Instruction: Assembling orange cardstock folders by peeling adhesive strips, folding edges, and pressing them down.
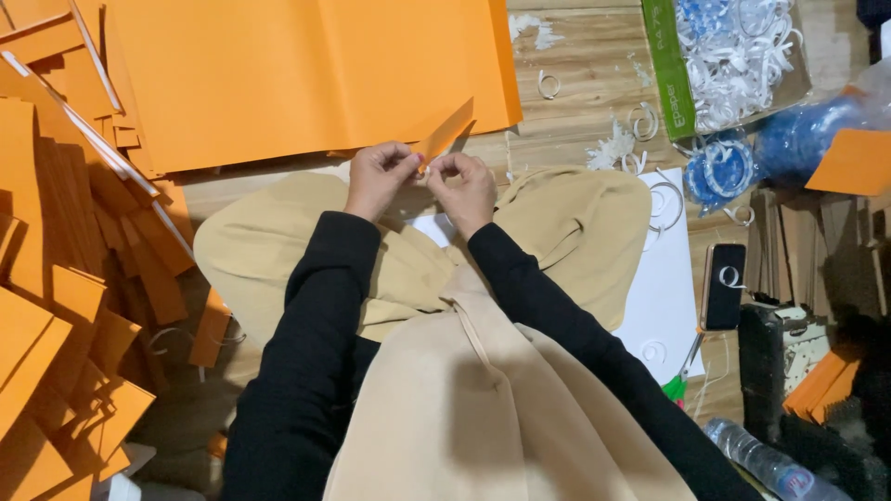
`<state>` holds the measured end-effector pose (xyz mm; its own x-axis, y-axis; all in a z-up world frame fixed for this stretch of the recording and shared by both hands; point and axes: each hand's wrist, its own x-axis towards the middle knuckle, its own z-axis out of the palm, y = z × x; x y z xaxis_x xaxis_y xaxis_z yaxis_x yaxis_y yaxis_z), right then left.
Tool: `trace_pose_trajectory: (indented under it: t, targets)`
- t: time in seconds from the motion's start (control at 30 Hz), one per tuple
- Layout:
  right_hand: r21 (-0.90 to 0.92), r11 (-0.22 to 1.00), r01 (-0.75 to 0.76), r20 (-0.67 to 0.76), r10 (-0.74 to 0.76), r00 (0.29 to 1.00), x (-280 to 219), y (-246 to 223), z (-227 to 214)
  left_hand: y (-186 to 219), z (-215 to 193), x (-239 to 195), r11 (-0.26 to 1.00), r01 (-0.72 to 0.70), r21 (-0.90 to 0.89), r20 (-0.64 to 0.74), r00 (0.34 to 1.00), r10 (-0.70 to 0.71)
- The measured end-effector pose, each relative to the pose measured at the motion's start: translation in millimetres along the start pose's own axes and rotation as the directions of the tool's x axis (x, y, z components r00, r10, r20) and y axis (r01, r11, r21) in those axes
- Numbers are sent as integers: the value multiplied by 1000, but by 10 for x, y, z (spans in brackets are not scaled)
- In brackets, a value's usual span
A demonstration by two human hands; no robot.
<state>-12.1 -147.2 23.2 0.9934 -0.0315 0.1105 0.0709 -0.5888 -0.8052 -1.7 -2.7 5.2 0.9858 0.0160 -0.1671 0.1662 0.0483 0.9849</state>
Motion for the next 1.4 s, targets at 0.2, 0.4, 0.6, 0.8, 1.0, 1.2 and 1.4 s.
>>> trace_pose_trajectory:
  t: [0.2, 0.4, 0.6, 0.8, 1.0, 1.2, 1.4]
  targets:
    - [-171, 981, 88, -172, -118, 978, 397, 426, -422, -113, -219, 107, 973, 77, -218, -209, 970, -123]
    - [-264, 963, 49, -621, -209, 755, 1037, 1902, -1648, -11, -455, 182, 905, 106, -411, -345, 901, -263]
    - [-391, 888, -240, -737, -146, 660, 671, 1733, -2062, 48, -382, 164, 817, 149, -557, -314, 873, -373]
    - [-266, 923, 279, -321, -358, 877, 590, 1230, -1588, 120, -376, 87, 771, 281, -572, -175, 876, -449]
    - [-416, 661, 625, -34, -698, 716, 466, 493, -994, -93, -389, 103, 726, 392, -565, -85, 847, -524]
    - [-482, 546, 686, 83, -751, 655, 221, 142, -544, 124, -249, 23, 764, 424, -486, 0, 875, -485]
    - [-552, 493, 672, 88, -767, 635, 376, 111, -312, 123, -195, -16, 785, 401, -472, 65, 904, -423]
